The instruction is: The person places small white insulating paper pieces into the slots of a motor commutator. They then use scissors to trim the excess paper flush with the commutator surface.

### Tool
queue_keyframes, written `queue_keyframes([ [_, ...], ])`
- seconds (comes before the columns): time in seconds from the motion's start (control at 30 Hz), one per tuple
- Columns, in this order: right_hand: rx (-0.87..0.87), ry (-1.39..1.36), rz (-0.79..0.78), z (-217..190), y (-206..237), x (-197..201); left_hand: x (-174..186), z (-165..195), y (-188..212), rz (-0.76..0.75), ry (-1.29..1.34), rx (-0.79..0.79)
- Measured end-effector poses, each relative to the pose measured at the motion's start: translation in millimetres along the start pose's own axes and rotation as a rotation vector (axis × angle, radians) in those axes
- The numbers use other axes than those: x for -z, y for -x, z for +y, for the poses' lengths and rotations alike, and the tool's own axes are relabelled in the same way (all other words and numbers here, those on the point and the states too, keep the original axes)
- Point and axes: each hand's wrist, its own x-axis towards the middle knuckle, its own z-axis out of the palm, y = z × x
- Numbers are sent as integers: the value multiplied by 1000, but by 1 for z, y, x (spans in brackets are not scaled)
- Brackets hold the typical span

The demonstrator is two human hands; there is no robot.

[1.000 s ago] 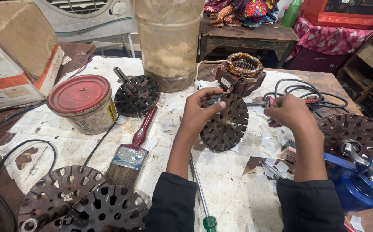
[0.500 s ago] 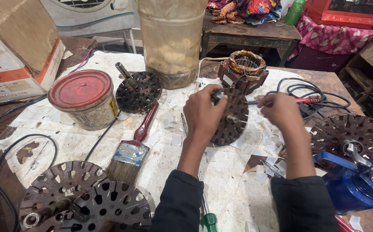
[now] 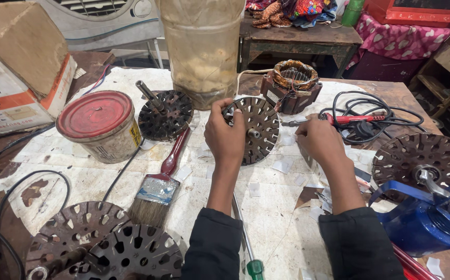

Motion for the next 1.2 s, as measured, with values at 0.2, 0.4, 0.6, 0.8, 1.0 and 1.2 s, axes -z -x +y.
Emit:
queue_keyframes([
  [0.2,-68,-559,-74,-15,-12,39,8,9,3,-42,6,-99],
  [0.4,86,-993,-184,-53,0,66,7,24,9,-161,-17,-82],
  [0.6,166,-1049,-191,-72,6,64,15,35,9,-198,-8,-212],
  [0.8,192,-1077,-92,-79,2,53,13,36,11,-82,-81,-423],
  [1.0,289,-1026,-2,-84,2,49,13,36,10,-35,-37,-425],
  [1.2,394,-930,123,-89,3,50,11,32,6,-130,124,-253],
])
